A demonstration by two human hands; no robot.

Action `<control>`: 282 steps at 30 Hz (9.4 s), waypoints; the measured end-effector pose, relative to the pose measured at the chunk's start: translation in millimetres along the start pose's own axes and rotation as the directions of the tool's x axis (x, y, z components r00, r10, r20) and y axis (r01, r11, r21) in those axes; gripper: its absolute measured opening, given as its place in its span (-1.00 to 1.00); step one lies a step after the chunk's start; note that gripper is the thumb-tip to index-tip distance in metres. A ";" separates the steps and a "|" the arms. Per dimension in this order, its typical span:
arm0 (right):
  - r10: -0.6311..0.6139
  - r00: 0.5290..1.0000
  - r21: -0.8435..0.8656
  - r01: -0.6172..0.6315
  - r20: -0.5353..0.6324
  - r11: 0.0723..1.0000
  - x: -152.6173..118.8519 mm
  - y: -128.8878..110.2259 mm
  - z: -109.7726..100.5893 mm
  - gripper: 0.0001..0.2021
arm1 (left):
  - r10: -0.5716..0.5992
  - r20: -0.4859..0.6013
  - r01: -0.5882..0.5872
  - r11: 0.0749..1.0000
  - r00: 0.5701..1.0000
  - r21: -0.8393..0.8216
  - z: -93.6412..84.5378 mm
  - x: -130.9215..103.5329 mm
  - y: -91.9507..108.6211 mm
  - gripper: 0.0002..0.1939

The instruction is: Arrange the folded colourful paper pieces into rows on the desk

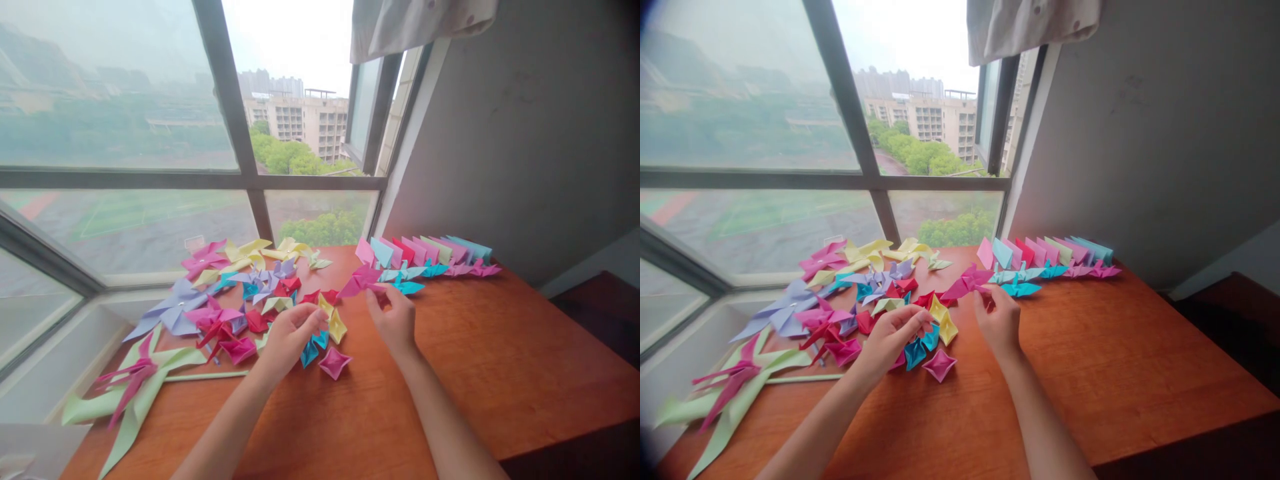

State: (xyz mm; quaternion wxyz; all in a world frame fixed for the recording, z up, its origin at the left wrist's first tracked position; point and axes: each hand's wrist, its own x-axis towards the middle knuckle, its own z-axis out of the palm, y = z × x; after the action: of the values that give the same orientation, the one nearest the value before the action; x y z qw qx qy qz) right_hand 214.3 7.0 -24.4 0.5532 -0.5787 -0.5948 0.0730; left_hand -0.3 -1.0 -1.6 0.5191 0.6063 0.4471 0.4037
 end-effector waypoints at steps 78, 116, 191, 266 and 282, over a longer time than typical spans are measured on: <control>0.059 0.920 -0.073 -0.033 0.387 0.997 -0.3 22.5 2.2 -0.74 | 0.167 -0.039 -0.144 0.927 0.985 0.347 -19.7 -0.8 11.0 -0.73; -0.131 0.887 0.274 0.006 0.442 0.962 -24.7 9.6 6.4 -0.83 | 0.386 -0.432 -0.003 0.749 0.815 0.663 -39.9 -40.5 33.2 -0.81; -0.087 0.957 0.398 -0.032 0.278 0.917 -24.6 -4.5 -4.8 -0.66 | 0.075 -0.124 -0.073 0.997 0.989 0.017 30.4 -2.5 -10.7 -0.75; 0.298 0.788 0.620 -0.610 0.538 0.493 -21.3 -6.5 -0.7 -0.91 | -0.144 0.066 0.154 0.970 0.987 -0.190 39.9 -10.2 13.7 -0.61; 0.257 0.817 0.605 -0.559 0.516 0.567 -22.6 -4.5 -0.8 -0.88 | -0.168 0.040 0.173 0.958 0.985 -0.230 41.2 -9.4 12.3 -0.60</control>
State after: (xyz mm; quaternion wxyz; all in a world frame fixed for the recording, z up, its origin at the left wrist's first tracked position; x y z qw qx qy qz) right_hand 205.8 -12.2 -33.8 0.5810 -0.4052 -0.4530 0.5413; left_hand 38.0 -21.8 4.7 0.6239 0.5046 0.4419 0.4011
